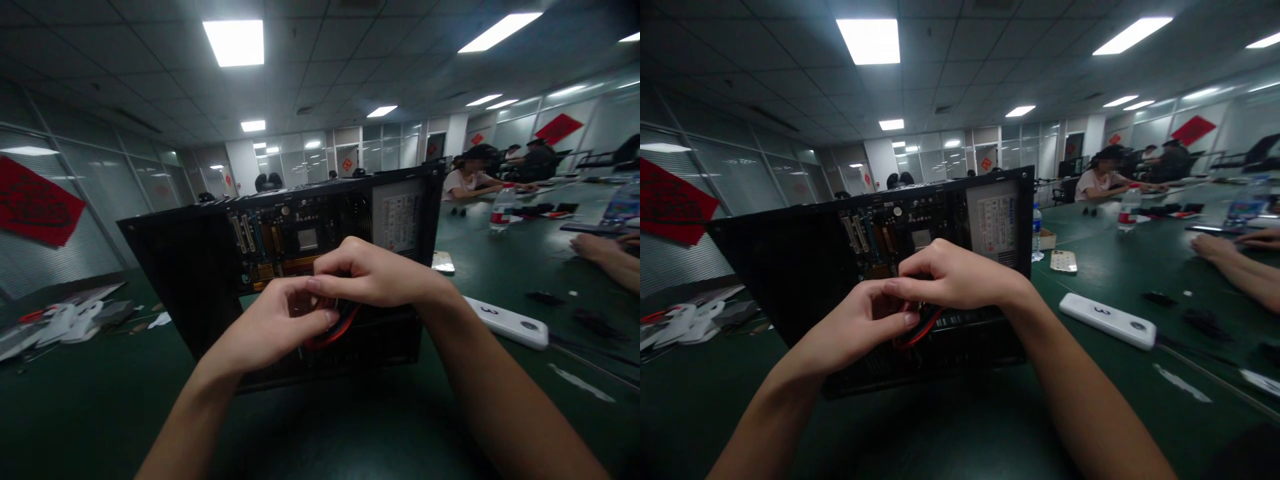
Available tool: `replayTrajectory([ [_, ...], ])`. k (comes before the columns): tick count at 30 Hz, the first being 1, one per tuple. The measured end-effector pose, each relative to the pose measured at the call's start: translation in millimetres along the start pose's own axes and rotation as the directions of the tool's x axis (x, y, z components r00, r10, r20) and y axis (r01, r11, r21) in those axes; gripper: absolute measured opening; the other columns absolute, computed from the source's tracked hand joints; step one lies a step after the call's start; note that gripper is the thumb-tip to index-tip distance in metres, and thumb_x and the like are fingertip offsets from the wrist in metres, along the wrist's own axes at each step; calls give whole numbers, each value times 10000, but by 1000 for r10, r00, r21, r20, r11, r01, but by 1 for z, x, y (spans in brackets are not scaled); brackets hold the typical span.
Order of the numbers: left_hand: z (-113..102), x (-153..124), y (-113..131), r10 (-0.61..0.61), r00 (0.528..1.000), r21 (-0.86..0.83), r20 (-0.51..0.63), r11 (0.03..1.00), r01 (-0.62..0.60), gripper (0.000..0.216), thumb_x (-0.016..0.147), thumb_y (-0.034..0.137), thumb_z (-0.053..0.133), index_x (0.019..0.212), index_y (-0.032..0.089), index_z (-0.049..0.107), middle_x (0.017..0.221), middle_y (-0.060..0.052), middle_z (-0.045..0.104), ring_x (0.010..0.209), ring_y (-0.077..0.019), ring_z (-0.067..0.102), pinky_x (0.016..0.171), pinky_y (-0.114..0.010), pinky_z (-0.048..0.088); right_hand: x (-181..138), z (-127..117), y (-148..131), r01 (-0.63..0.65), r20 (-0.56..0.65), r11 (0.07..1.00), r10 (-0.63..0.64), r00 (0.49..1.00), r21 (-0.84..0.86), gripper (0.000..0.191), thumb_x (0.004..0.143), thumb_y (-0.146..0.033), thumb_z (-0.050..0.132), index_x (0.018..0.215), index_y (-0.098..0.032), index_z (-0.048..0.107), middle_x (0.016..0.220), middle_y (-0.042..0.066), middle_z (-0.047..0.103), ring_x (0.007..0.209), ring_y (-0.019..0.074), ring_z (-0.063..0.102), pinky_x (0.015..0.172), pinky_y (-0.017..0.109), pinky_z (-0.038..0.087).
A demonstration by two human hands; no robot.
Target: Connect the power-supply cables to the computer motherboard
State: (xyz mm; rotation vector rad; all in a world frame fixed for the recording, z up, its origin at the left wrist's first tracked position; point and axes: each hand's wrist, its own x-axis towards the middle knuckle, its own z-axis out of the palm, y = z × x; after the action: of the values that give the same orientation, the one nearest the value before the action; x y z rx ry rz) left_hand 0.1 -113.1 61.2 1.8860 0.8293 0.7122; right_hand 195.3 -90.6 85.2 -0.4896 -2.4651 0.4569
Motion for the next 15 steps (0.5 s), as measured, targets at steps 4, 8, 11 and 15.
replayTrajectory([
  [4,-6,-3,1,29,999,33,17,999,-29,253,884,302,654,1079,151,710,1010,-49,720,911,-182,636,795,-274,498,0,1,0,5,-36,999,-7,999,-51,419,981,-387,483,649,-133,514,558,-60,395,523,57,333,514,222,229],
  [8,-8,-5,4,32,999,41,32,999,-34,291,898,323,639,1128,157,704,1067,-63,722,964,-207,639,829,-296,502,-1,0,3,3,-44,999,-5,999,-50,428,983,-400,483,648,-134,507,560,-59,398,523,56,341,509,221,233],
  [11,-7,-4,3,23,999,-3,36,1000,-23,280,903,332,630,1108,156,703,1049,-60,718,960,-200,634,822,-286,498,0,0,5,0,-45,999,-2,999,-46,431,978,-408,490,645,-136,508,560,-60,390,519,57,337,504,223,230],
  [15,-5,1,-4,3,999,-21,47,1000,-2,232,882,321,640,1018,142,697,932,-33,690,836,-152,604,738,-246,472,1,2,4,5,-27,999,-6,1000,-38,435,975,-419,485,642,-140,510,553,-59,390,515,61,334,504,224,230],
])
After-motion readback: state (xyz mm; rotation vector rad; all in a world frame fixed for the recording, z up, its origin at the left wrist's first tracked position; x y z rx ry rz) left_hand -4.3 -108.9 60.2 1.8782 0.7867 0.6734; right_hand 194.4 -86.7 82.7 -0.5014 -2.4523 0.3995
